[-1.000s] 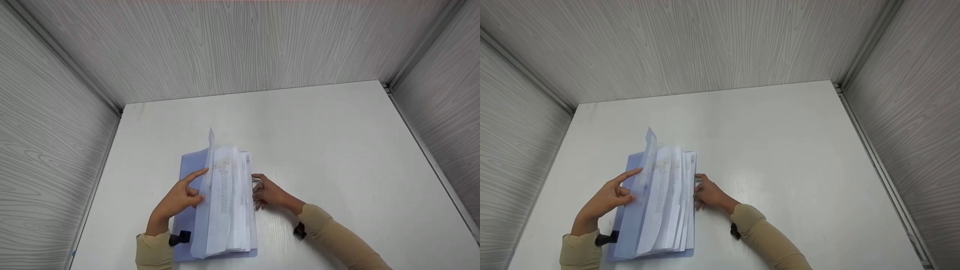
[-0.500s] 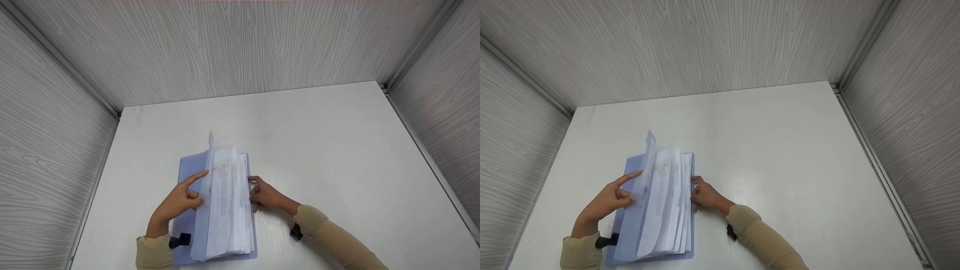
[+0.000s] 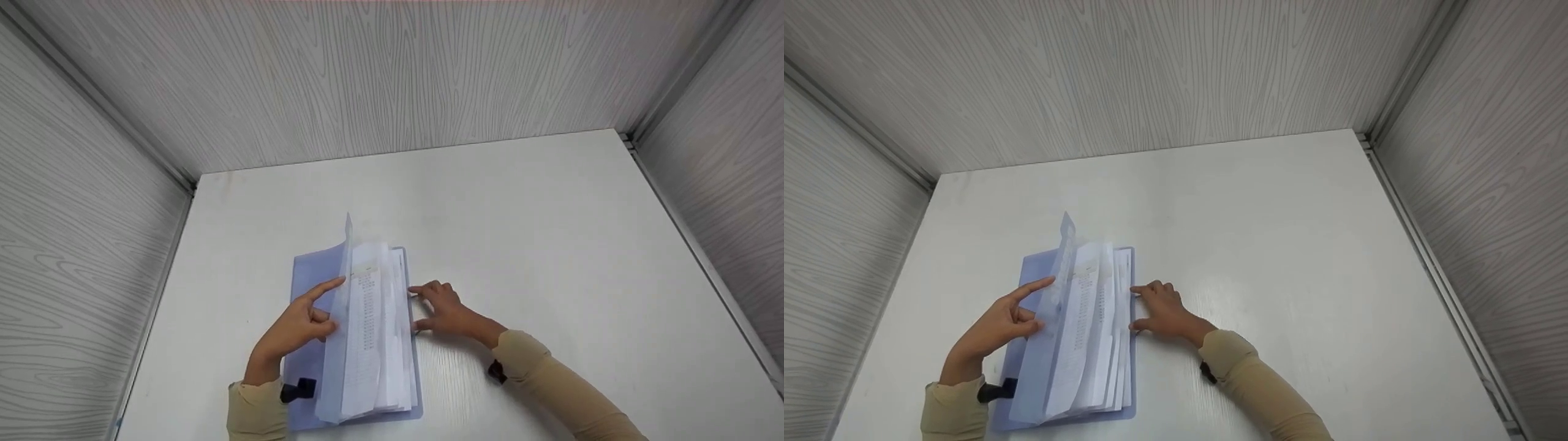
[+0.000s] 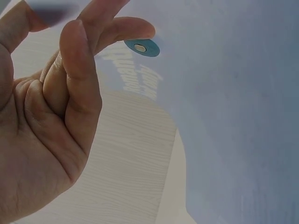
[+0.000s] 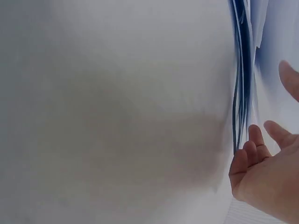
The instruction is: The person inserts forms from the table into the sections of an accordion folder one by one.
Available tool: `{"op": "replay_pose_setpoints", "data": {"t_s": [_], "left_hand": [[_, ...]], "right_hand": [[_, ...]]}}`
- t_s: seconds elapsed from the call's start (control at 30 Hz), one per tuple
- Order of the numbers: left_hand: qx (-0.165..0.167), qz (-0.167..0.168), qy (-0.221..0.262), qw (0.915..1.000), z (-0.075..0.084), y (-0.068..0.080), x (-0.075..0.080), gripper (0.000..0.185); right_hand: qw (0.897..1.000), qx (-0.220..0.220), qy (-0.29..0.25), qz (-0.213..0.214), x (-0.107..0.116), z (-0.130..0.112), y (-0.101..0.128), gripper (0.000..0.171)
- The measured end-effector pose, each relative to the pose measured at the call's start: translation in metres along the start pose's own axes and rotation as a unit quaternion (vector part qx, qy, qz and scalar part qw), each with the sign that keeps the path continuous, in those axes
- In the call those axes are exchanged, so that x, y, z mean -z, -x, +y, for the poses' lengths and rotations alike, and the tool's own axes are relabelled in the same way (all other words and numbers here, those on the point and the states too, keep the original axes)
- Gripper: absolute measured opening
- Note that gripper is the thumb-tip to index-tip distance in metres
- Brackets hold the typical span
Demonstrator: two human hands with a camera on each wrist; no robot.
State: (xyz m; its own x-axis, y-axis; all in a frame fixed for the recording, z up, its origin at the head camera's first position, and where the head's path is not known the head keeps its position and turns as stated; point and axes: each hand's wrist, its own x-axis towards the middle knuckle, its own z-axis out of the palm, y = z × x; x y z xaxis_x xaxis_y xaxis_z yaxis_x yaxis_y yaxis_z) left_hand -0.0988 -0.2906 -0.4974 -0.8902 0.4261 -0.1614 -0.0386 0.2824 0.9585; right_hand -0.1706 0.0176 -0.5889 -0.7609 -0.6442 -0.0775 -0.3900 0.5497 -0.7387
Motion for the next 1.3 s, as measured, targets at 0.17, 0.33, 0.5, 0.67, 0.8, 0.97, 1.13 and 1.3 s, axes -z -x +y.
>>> {"op": "replay_pose_setpoints", "data": {"t_s": [0.17,0.33,0.5,0.67,0.8,0.97,1.13,1.3], "left_hand": [[0.004,0.003,-0.007,1.0,-0.004,-0.004,-0.004,0.073],[0.007,0.004,-0.004,1.0,-0.008,-0.008,-0.008,0.073],[0.015,0.004,0.01,0.9998,-0.011,-0.011,-0.012,0.076],[0.023,0.004,0.015,0.9996,-0.013,-0.013,-0.016,0.077],[0.024,0.0,0.014,0.9996,-0.016,-0.017,-0.019,0.076],[0.033,0.003,0.007,0.9994,-0.019,-0.023,-0.025,0.077],[0.05,0.007,-0.006,0.9987,-0.023,-0.028,-0.036,0.076],[0.077,0.006,-0.015,0.9969,-0.025,-0.037,-0.047,0.077]], "right_hand": [[0.998,-0.024,0.05,-0.032,-0.001,0.0,0.001,0.075],[0.997,-0.033,0.057,-0.045,0.001,-0.002,0.0,0.078],[0.995,-0.031,0.073,-0.052,0.001,-0.002,0.0,0.077],[0.994,-0.027,0.089,-0.051,0.0,0.002,-0.002,0.078],[0.994,-0.023,0.095,-0.05,0.0,0.002,-0.003,0.078],[0.993,-0.025,0.108,-0.045,0.002,-0.001,-0.005,0.079],[0.993,-0.031,0.104,-0.044,0.001,-0.005,-0.004,0.077],[0.993,-0.03,0.11,-0.03,-0.001,-0.005,-0.002,0.076]]}}
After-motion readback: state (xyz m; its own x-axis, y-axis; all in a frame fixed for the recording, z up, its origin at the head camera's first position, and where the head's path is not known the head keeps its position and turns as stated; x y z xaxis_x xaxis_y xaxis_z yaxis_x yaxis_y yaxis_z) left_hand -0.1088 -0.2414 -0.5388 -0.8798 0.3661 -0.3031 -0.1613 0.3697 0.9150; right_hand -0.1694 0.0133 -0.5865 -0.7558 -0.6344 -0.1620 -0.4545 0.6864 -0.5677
